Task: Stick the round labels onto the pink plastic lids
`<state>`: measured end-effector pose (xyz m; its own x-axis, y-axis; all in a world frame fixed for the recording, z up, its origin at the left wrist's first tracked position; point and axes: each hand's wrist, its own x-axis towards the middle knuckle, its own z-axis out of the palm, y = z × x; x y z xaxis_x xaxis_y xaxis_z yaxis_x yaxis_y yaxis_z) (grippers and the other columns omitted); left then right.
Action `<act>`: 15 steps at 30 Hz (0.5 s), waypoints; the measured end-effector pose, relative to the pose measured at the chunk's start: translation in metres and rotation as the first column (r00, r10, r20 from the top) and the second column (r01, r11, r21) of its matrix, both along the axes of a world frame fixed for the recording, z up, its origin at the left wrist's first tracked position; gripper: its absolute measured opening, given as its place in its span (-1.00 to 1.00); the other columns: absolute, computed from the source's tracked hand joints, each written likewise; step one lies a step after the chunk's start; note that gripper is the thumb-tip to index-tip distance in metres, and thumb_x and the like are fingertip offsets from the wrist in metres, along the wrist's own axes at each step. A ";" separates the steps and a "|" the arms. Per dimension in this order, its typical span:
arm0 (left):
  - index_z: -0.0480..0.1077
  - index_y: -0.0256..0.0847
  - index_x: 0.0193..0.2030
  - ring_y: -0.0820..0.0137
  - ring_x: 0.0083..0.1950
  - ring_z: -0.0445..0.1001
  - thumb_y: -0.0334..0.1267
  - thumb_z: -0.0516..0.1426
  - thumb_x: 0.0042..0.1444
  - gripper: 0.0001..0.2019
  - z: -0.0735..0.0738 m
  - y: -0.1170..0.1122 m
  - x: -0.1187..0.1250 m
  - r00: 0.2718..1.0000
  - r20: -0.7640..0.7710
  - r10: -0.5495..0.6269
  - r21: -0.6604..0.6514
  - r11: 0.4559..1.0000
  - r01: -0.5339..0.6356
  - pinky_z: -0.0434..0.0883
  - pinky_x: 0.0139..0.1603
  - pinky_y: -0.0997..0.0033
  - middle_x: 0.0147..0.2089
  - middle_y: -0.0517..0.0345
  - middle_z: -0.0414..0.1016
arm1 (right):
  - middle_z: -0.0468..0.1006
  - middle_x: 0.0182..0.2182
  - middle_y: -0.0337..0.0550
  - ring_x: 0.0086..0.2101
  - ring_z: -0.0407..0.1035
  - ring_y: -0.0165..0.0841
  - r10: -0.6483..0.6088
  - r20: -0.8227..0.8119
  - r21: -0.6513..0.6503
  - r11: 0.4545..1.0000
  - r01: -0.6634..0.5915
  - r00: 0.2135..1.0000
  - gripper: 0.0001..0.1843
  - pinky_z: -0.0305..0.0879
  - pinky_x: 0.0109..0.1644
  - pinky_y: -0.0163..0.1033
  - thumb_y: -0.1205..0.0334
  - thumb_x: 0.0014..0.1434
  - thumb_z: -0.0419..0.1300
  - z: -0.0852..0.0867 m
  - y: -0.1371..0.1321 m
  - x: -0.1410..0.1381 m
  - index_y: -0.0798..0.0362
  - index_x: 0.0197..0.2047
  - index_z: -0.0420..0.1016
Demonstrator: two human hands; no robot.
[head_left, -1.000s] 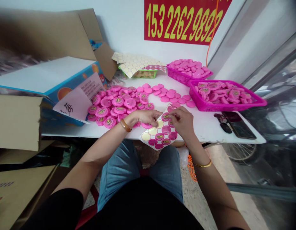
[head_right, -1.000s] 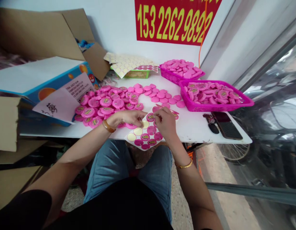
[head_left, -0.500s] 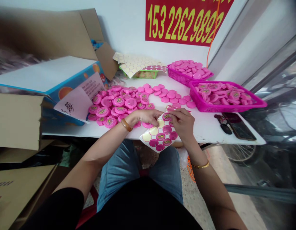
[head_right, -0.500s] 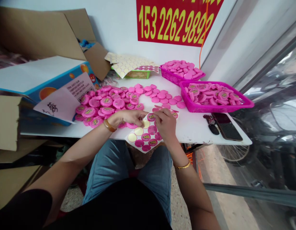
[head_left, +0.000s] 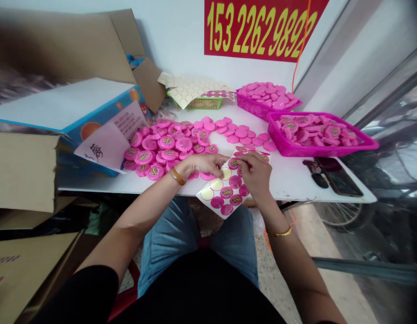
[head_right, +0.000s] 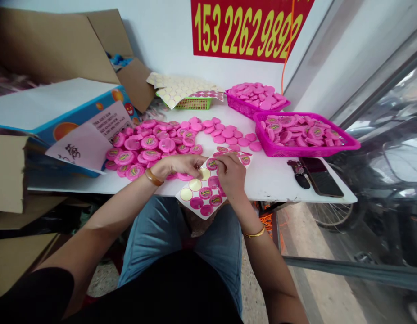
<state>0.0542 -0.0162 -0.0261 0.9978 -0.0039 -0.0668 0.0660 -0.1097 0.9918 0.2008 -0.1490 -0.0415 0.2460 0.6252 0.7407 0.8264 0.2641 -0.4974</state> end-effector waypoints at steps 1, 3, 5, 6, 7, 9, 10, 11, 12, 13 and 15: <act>0.45 -0.26 -0.09 0.42 -0.23 0.49 -0.48 0.27 -0.18 -0.58 0.000 0.000 0.000 1.000 0.000 -0.006 -0.002 1.000 0.006 0.41 -0.22 0.49 -0.22 0.12 0.55 | 0.61 -0.31 -0.19 -0.26 0.49 -0.32 -0.005 -0.001 0.006 1.000 0.005 1.000 -0.82 0.43 -0.12 -0.20 0.34 0.15 0.14 0.000 -0.001 0.000 -0.03 -0.30 0.57; 0.44 -0.27 -0.07 0.41 -0.21 0.49 -0.48 0.27 -0.18 -0.57 0.000 -0.001 0.001 1.000 -0.004 -0.011 -0.010 1.000 0.011 0.41 -0.20 0.48 -0.21 0.11 0.55 | 0.62 -0.30 -0.20 -0.26 0.49 -0.33 -0.019 0.008 0.017 1.000 0.019 1.000 -0.81 0.43 -0.12 -0.20 0.33 0.18 0.12 -0.002 -0.002 -0.001 -0.04 -0.28 0.57; 0.43 -0.27 -0.06 0.40 -0.21 0.49 -0.48 0.27 -0.18 -0.55 0.000 -0.002 0.002 1.000 -0.013 -0.007 -0.024 1.000 0.007 0.41 -0.18 0.45 -0.21 0.11 0.55 | 0.63 -0.27 -0.18 -0.24 0.50 -0.33 -0.046 0.047 0.018 0.999 0.045 0.998 -0.78 0.42 -0.10 -0.21 0.31 0.21 0.09 -0.005 -0.002 -0.002 -0.04 -0.24 0.58; 0.43 -0.28 -0.06 0.39 -0.20 0.49 -0.48 0.28 -0.19 -0.54 0.001 -0.003 0.002 1.000 -0.017 -0.002 -0.031 1.000 0.001 0.42 -0.17 0.44 -0.21 0.11 0.55 | 0.63 -0.26 -0.17 -0.23 0.50 -0.33 -0.065 0.073 0.015 0.998 0.064 0.995 -0.76 0.42 -0.09 -0.21 0.31 0.22 0.07 -0.007 -0.003 -0.002 -0.04 -0.22 0.58; 0.43 -0.28 -0.05 0.39 -0.20 0.50 -0.48 0.28 -0.20 -0.53 0.001 -0.004 0.003 1.000 -0.019 0.005 -0.039 0.999 -0.006 0.42 -0.16 0.43 -0.21 0.11 0.55 | 0.64 -0.24 -0.16 -0.21 0.50 -0.32 -0.086 0.101 0.013 0.996 0.085 0.991 -0.75 0.41 -0.07 -0.21 0.32 0.23 0.06 -0.010 -0.002 -0.002 -0.04 -0.20 0.58; 0.44 -0.27 -0.06 0.38 -0.20 0.50 -0.47 0.29 -0.21 -0.53 0.001 -0.006 0.003 1.000 -0.019 0.019 -0.056 0.998 -0.020 0.42 -0.14 0.41 -0.22 0.11 0.56 | 0.64 -0.20 -0.12 -0.16 0.50 -0.29 -0.120 0.146 0.016 0.993 0.119 0.982 -0.71 0.40 -0.04 -0.19 0.33 0.23 0.03 -0.014 -0.002 -0.003 -0.03 -0.17 0.58; 0.44 -0.27 -0.06 0.37 -0.19 0.51 -0.46 0.30 -0.21 -0.53 0.001 -0.007 0.003 1.000 -0.020 0.024 -0.069 0.997 -0.025 0.43 -0.14 0.40 -0.22 0.11 0.56 | 0.64 -0.19 -0.10 -0.14 0.50 -0.28 -0.128 0.160 0.020 0.992 0.126 0.979 -0.70 0.40 -0.03 -0.17 0.34 0.23 0.02 -0.015 -0.001 -0.003 -0.02 -0.15 0.58; 0.44 -0.26 -0.07 0.37 -0.19 0.51 -0.45 0.30 -0.21 -0.54 0.001 -0.008 0.002 0.999 -0.022 0.029 -0.084 0.996 -0.031 0.43 -0.13 0.39 -0.22 0.10 0.56 | 0.64 -0.17 -0.08 -0.13 0.49 -0.26 -0.129 0.168 0.022 0.992 0.127 0.977 -0.69 0.39 -0.02 -0.16 0.35 0.23 0.02 -0.017 -0.001 -0.003 -0.01 -0.14 0.58; 0.45 -0.25 -0.09 0.36 -0.19 0.52 -0.45 0.30 -0.21 -0.56 0.001 -0.008 0.001 0.999 -0.023 0.035 -0.100 0.994 -0.037 0.44 -0.13 0.39 -0.22 0.10 0.56 | 0.64 -0.16 -0.07 -0.12 0.49 -0.25 -0.127 0.170 0.020 0.992 0.125 0.977 -0.69 0.38 -0.01 -0.14 0.35 0.23 0.01 -0.018 0.000 -0.003 -0.01 -0.14 0.58; 0.46 -0.25 -0.10 0.36 -0.19 0.52 -0.44 0.30 -0.20 -0.58 0.001 -0.009 0.000 0.999 -0.024 0.042 -0.113 0.993 -0.044 0.44 -0.13 0.38 -0.22 0.09 0.56 | 0.63 -0.15 -0.06 -0.12 0.49 -0.24 -0.123 0.168 0.014 0.992 0.122 0.978 -0.69 0.38 -0.01 -0.13 0.35 0.23 0.01 -0.018 0.000 -0.003 -0.01 -0.14 0.58; 0.47 -0.25 -0.12 0.37 -0.21 0.52 -0.43 0.29 -0.19 -0.61 0.001 -0.010 -0.001 0.998 -0.027 0.053 -0.131 0.990 -0.056 0.44 -0.13 0.38 -0.22 0.08 0.57 | 0.63 -0.14 -0.06 -0.11 0.48 -0.24 -0.119 0.158 -0.006 0.993 0.121 0.980 -0.69 0.36 -0.01 -0.12 0.35 0.23 0.01 -0.018 0.000 -0.004 -0.02 -0.14 0.58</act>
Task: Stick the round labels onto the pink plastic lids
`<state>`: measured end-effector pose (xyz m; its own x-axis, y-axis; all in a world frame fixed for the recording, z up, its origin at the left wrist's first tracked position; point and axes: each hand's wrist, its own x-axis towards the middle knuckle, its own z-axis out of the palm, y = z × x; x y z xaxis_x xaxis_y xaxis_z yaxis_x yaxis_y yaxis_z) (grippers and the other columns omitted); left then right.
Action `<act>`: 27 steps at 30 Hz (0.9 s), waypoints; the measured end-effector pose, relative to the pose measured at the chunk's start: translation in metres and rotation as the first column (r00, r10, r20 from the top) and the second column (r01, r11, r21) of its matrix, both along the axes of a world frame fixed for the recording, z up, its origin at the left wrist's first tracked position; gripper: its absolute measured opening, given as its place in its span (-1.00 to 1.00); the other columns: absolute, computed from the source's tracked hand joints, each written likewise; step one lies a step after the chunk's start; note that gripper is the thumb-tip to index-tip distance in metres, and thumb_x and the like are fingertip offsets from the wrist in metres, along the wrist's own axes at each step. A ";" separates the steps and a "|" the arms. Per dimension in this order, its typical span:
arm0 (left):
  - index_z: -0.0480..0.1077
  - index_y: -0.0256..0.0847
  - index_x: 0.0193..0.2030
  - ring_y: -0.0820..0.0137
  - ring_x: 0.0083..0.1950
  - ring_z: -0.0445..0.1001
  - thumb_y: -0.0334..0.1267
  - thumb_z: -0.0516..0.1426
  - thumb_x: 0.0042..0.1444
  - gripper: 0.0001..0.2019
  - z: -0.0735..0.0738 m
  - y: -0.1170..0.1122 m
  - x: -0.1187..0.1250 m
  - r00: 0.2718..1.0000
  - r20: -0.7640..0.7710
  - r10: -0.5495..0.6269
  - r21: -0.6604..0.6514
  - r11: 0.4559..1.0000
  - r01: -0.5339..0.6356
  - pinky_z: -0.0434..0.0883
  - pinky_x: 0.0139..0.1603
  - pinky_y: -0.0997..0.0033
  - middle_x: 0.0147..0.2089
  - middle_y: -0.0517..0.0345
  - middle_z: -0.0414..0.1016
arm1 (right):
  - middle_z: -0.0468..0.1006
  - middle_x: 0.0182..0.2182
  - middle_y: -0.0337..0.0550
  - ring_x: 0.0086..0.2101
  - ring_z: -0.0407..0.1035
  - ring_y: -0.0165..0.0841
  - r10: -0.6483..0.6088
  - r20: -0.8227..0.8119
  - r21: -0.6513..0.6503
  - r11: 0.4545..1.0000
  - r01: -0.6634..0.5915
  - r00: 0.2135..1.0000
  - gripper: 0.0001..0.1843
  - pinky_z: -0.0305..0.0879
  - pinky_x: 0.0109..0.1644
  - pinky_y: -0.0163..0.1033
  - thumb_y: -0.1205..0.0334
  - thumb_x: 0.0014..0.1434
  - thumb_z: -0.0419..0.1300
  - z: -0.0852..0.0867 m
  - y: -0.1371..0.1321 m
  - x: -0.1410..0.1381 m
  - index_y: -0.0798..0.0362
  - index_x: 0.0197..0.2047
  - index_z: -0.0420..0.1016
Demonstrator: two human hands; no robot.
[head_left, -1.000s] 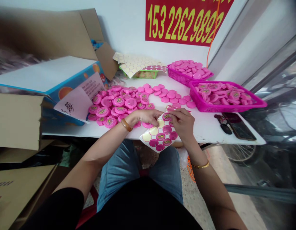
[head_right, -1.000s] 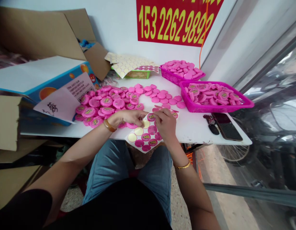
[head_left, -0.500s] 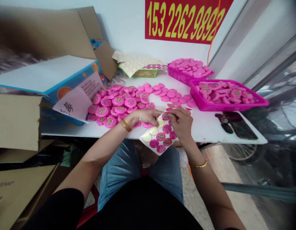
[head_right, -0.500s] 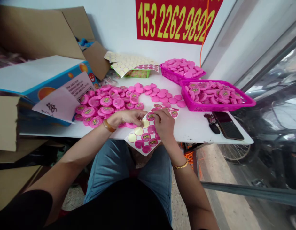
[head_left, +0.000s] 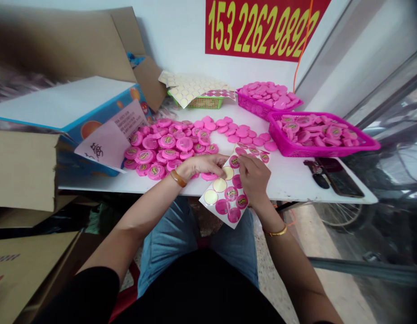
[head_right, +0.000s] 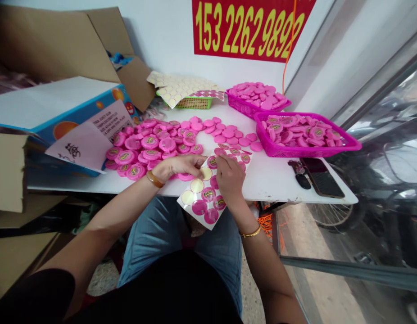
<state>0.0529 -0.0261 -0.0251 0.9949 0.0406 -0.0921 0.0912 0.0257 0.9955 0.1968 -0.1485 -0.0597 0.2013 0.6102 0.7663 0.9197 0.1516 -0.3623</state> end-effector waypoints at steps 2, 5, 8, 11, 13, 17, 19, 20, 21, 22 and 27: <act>0.48 -0.25 -0.13 0.36 -0.21 0.52 -0.43 0.29 -0.19 -0.62 0.000 -0.001 -0.001 1.000 -0.002 0.014 -0.010 1.000 -0.014 0.44 -0.13 0.37 -0.23 0.08 0.57 | 0.63 -0.15 -0.06 -0.13 0.47 -0.23 -0.002 -0.011 -0.023 1.000 0.002 1.000 -0.71 0.35 -0.02 -0.12 0.33 0.24 0.01 0.001 0.000 -0.001 -0.02 -0.16 0.56; 0.49 -0.25 -0.17 0.37 -0.21 0.52 -0.44 0.31 -0.24 -0.62 0.000 0.000 -0.003 0.999 -0.013 0.037 -0.019 0.999 -0.038 0.44 -0.16 0.41 -0.25 0.09 0.57 | 0.62 -0.25 -0.06 -0.21 0.46 -0.24 -0.025 -0.027 -0.074 0.997 0.023 0.999 -0.75 0.32 -0.11 -0.15 0.28 0.26 0.01 0.006 0.000 -0.004 0.00 -0.20 0.52; 0.50 -0.28 -0.24 0.41 -0.29 0.50 -0.45 0.31 -0.26 -0.67 0.001 0.003 -0.006 0.996 -0.031 0.079 -0.002 0.997 -0.079 0.41 -0.26 0.48 -0.29 0.10 0.57 | 0.58 -0.38 -0.12 -0.34 0.42 -0.25 -0.059 -0.047 -0.154 0.987 0.051 0.997 -0.83 0.26 -0.28 -0.20 0.26 0.23 0.02 0.011 0.001 -0.004 0.00 -0.25 0.44; 0.50 -0.27 -0.30 0.45 -0.38 0.46 -0.40 0.29 -0.21 -0.75 0.000 0.014 -0.010 0.994 -0.062 0.092 0.057 0.994 -0.089 0.37 -0.35 0.50 -0.35 0.14 0.54 | 0.50 -0.47 -0.18 -0.47 0.34 -0.28 -0.035 -0.127 -0.218 0.976 0.006 0.991 -0.88 0.17 -0.41 -0.22 0.26 0.21 0.00 0.013 0.004 -0.003 -0.01 -0.24 0.35; 0.49 -0.27 -0.35 0.47 -0.45 0.41 -0.35 0.28 -0.19 -0.82 0.000 0.024 -0.012 0.992 -0.098 0.082 0.155 0.986 -0.066 0.32 -0.41 0.50 -0.43 0.17 0.50 | 0.45 -0.51 -0.23 -0.51 0.30 -0.32 0.021 -0.267 -0.198 0.977 -0.076 0.963 -0.91 0.17 -0.43 -0.24 0.23 0.20 0.01 0.013 0.007 -0.001 -0.02 -0.25 0.31; 0.41 -0.25 -0.59 0.50 -0.59 0.21 -0.41 0.27 -0.28 -0.90 0.006 0.038 -0.011 0.942 -0.110 0.318 0.652 0.738 -0.173 0.12 -0.51 0.47 -0.65 0.26 0.29 | 0.45 -0.53 -0.28 -0.47 0.38 -0.36 0.182 -0.782 -0.058 0.931 -0.360 0.596 -0.79 0.35 -0.36 -0.21 0.04 0.08 0.20 0.014 0.016 0.000 -0.01 -0.39 0.33; 0.41 -0.24 -0.60 0.46 -0.55 0.22 -0.44 0.25 -0.28 -0.91 0.010 0.038 -0.010 0.856 0.037 0.515 0.857 0.424 -0.292 0.09 -0.47 0.45 -0.65 0.24 0.27 | 0.50 -0.51 -0.25 -0.42 0.46 -0.32 0.180 -0.948 0.033 0.876 -0.481 0.263 -0.72 0.43 -0.30 -0.15 0.01 -0.05 0.31 0.017 0.019 0.000 0.00 -0.41 0.38; 0.45 -0.23 -0.56 0.43 -0.50 0.26 -0.42 0.24 -0.24 -0.93 0.011 0.036 -0.010 0.805 0.126 0.579 0.896 0.281 -0.343 0.10 -0.44 0.44 -0.62 0.20 0.31 | 0.53 -0.49 -0.24 -0.40 0.48 -0.31 0.156 -0.980 0.070 0.855 -0.513 0.127 -0.70 0.45 -0.28 -0.13 0.03 -0.10 0.36 0.020 0.020 -0.001 0.01 -0.40 0.41; 0.48 -0.22 -0.50 0.39 -0.44 0.31 -0.40 0.24 -0.19 -0.95 0.011 0.033 -0.011 0.758 0.204 0.620 0.903 0.180 -0.390 0.12 -0.40 0.43 -0.56 0.15 0.38 | 0.56 -0.47 -0.22 -0.37 0.50 -0.30 0.130 -0.991 0.096 0.842 -0.531 0.025 -0.70 0.47 -0.26 -0.13 0.07 -0.15 0.39 0.022 0.020 -0.001 0.01 -0.40 0.43; 0.52 -0.21 -0.44 0.36 -0.39 0.35 -0.36 0.23 -0.14 -0.94 0.010 0.030 -0.012 0.719 0.264 0.642 0.890 0.126 -0.439 0.14 -0.37 0.42 -0.49 0.11 0.45 | 0.58 -0.45 -0.21 -0.36 0.51 -0.30 0.106 -0.993 0.113 0.834 -0.540 -0.045 -0.70 0.47 -0.25 -0.14 0.10 -0.18 0.41 0.025 0.020 -0.002 0.02 -0.41 0.45; 0.58 -0.27 -0.35 0.37 -0.37 0.42 -0.13 0.16 0.08 -0.75 0.012 0.017 -0.028 0.602 0.422 0.678 0.557 0.331 -0.762 0.26 -0.31 0.42 -0.38 0.01 0.55 | 0.59 -0.45 -0.21 -0.35 0.50 -0.32 0.104 -0.994 0.107 0.789 -0.605 -0.040 -0.74 0.47 -0.23 -0.14 0.12 -0.18 0.41 0.034 0.015 -0.005 0.02 -0.41 0.50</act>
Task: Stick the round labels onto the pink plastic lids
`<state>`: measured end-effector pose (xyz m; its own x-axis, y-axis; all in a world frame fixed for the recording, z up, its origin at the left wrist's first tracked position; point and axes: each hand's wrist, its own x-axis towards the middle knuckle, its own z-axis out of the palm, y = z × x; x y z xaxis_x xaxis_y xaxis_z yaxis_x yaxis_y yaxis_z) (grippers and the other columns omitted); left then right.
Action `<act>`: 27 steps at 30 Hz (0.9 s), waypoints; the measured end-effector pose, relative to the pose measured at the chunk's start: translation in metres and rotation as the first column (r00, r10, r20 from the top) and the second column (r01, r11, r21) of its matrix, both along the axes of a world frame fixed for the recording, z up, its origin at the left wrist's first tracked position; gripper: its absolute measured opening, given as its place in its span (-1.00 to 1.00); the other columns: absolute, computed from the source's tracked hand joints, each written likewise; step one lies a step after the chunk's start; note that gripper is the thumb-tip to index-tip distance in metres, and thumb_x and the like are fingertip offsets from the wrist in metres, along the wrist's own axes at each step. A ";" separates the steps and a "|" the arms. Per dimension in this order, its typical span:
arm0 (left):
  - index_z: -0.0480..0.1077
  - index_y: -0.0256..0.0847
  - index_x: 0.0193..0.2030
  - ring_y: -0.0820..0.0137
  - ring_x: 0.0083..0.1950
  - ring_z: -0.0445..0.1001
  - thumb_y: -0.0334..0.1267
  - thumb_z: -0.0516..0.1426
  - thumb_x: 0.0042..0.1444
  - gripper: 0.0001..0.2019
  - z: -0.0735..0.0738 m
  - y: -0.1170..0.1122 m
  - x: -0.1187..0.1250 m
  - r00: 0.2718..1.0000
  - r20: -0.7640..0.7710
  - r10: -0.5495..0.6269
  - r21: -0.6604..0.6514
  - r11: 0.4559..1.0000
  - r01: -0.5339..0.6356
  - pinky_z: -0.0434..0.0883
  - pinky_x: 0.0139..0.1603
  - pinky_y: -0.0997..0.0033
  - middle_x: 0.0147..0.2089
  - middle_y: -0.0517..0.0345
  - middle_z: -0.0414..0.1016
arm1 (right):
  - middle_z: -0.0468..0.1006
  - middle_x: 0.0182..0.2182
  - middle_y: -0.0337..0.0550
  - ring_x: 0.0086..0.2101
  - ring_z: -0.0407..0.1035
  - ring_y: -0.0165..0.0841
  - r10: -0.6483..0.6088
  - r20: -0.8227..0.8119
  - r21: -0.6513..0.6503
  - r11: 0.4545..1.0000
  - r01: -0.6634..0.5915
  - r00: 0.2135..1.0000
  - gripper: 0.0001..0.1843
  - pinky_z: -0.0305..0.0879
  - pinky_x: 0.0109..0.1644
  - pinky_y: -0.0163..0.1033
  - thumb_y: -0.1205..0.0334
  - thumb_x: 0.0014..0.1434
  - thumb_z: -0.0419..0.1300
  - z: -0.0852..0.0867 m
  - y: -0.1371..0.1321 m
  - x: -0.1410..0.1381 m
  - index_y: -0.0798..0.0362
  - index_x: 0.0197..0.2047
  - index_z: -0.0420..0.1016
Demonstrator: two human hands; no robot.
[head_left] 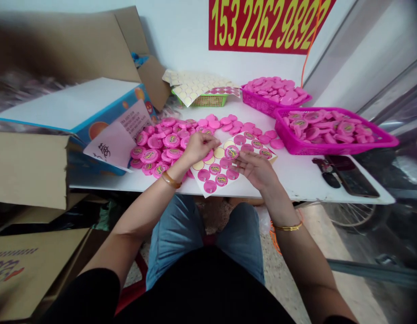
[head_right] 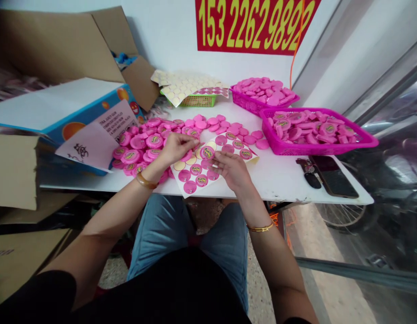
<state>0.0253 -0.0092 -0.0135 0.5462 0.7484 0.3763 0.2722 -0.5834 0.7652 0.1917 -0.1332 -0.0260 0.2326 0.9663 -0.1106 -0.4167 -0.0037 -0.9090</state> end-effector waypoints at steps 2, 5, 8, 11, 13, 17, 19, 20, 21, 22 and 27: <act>0.59 -0.29 -0.31 0.39 -0.41 0.42 -0.10 0.18 0.07 -0.72 0.011 -0.008 -0.008 0.988 0.105 -0.117 -0.103 0.986 0.128 0.28 -0.35 0.42 -0.40 0.01 0.56 | 0.57 -0.47 -0.25 -0.39 0.47 -0.35 0.004 0.212 0.079 0.997 -0.021 0.977 -0.79 0.44 -0.23 -0.15 0.11 -0.11 0.36 0.003 -0.002 -0.002 0.02 -0.41 0.51; 0.60 -0.25 -0.22 0.40 -0.41 0.45 -0.18 0.27 -0.04 -0.74 0.034 -0.025 -0.016 0.954 0.017 -0.300 -0.110 0.947 0.300 0.28 -0.37 0.44 -0.35 0.02 0.59 | 0.58 -0.44 -0.24 -0.36 0.45 -0.37 -0.067 0.660 0.203 0.975 -0.092 0.748 -0.91 0.38 -0.19 -0.17 0.20 0.02 0.26 0.011 -0.005 -0.004 0.03 -0.42 0.52; 0.62 -0.21 -0.31 0.42 -0.44 0.44 -0.29 0.28 -0.09 -0.84 0.049 -0.040 -0.020 0.937 -0.160 -0.310 -0.020 0.950 0.311 0.25 -0.39 0.46 -0.42 0.07 0.58 | 0.62 -0.34 -0.18 -0.21 0.48 -0.28 -0.195 0.887 0.283 0.946 -0.159 0.419 -0.91 0.34 -0.08 -0.09 0.34 0.05 0.19 0.020 -0.009 -0.008 0.02 -0.43 0.51; 0.61 -0.20 -0.40 0.44 -0.45 0.42 -0.33 0.26 -0.07 -0.91 0.044 -0.048 -0.019 0.954 -0.172 -0.246 0.030 0.967 0.254 0.24 -0.39 0.46 -0.46 0.10 0.56 | 0.63 -0.27 -0.13 -0.12 0.48 -0.20 -0.312 0.892 0.375 0.916 -0.147 0.328 -0.89 0.31 0.02 0.00 0.38 0.05 0.18 0.025 -0.013 -0.013 0.01 -0.43 0.52; 0.60 -0.21 -0.39 0.44 -0.44 0.42 -0.31 0.26 -0.07 -0.91 0.032 -0.050 -0.017 0.984 0.002 -0.180 -0.053 0.982 0.179 0.27 -0.39 0.47 -0.44 0.10 0.57 | 0.63 -0.19 -0.12 -0.12 0.48 -0.23 -0.370 0.810 0.437 0.898 -0.048 0.456 -0.89 0.34 0.01 -0.01 0.30 0.09 0.19 0.021 -0.015 -0.015 -0.01 -0.32 0.56; 0.57 -0.24 -0.40 0.53 -0.49 0.40 -0.23 0.32 -0.14 -0.84 0.003 -0.055 -0.014 0.880 0.455 0.136 -0.475 0.873 0.111 0.31 -0.43 0.53 -0.48 0.17 0.53 | 0.62 -0.22 -0.17 -0.30 0.48 -0.36 -0.426 0.448 0.417 0.877 0.237 0.786 -0.70 0.42 -0.23 -0.18 0.14 0.11 0.22 0.005 -0.016 -0.018 -0.07 -0.06 0.51; 0.55 -0.24 -0.41 0.57 -0.54 0.38 -0.21 0.33 -0.17 -0.82 -0.007 -0.060 -0.013 0.824 0.515 0.237 -0.613 0.774 0.160 0.32 -0.47 0.57 -0.54 0.23 0.49 | 0.61 -0.35 -0.23 -0.41 0.43 -0.42 -0.389 0.359 0.352 0.898 0.264 0.848 -0.73 0.38 -0.33 -0.25 0.13 0.06 0.28 -0.003 -0.015 -0.021 -0.04 -0.14 0.54; 0.54 -0.24 -0.40 0.58 -0.55 0.38 -0.22 0.34 -0.17 -0.82 -0.011 -0.063 -0.013 0.812 0.523 0.259 -0.646 0.742 0.179 0.32 -0.48 0.58 -0.55 0.25 0.48 | 0.59 -0.39 -0.25 -0.44 0.40 -0.43 -0.359 0.345 0.322 0.913 0.250 0.867 -0.77 0.36 -0.34 -0.26 0.13 0.03 0.30 -0.005 -0.015 -0.023 -0.03 -0.20 0.56; 0.54 -0.24 -0.40 0.59 -0.55 0.38 -0.22 0.34 -0.18 -0.81 -0.014 -0.066 -0.014 0.806 0.528 0.269 -0.661 0.726 0.191 0.33 -0.48 0.58 -0.54 0.25 0.48 | 0.59 -0.41 -0.26 -0.44 0.39 -0.44 -0.327 0.335 0.299 0.926 0.230 0.884 -0.79 0.35 -0.35 -0.27 0.14 0.00 0.32 -0.007 -0.014 -0.025 -0.01 -0.25 0.58; 0.54 -0.24 -0.39 0.59 -0.54 0.40 -0.22 0.34 -0.18 -0.80 -0.015 -0.069 -0.014 0.801 0.534 0.271 -0.665 0.720 0.200 0.34 -0.48 0.58 -0.53 0.25 0.49 | 0.59 -0.40 -0.26 -0.44 0.38 -0.45 -0.303 0.318 0.283 0.935 0.215 0.898 -0.80 0.35 -0.34 -0.28 0.15 -0.02 0.34 -0.007 -0.014 -0.028 0.00 -0.29 0.58; 0.54 -0.25 -0.39 0.60 -0.53 0.41 -0.22 0.37 -0.21 -0.77 -0.017 -0.080 -0.015 0.796 0.554 0.244 -0.643 0.733 0.223 0.36 -0.47 0.59 -0.50 0.26 0.52 | 0.54 -0.48 -0.30 -0.47 0.33 -0.47 -0.278 0.260 0.274 0.939 0.206 0.925 -0.82 0.31 -0.32 -0.29 0.17 -0.09 0.37 -0.005 -0.011 -0.040 0.01 -0.37 0.57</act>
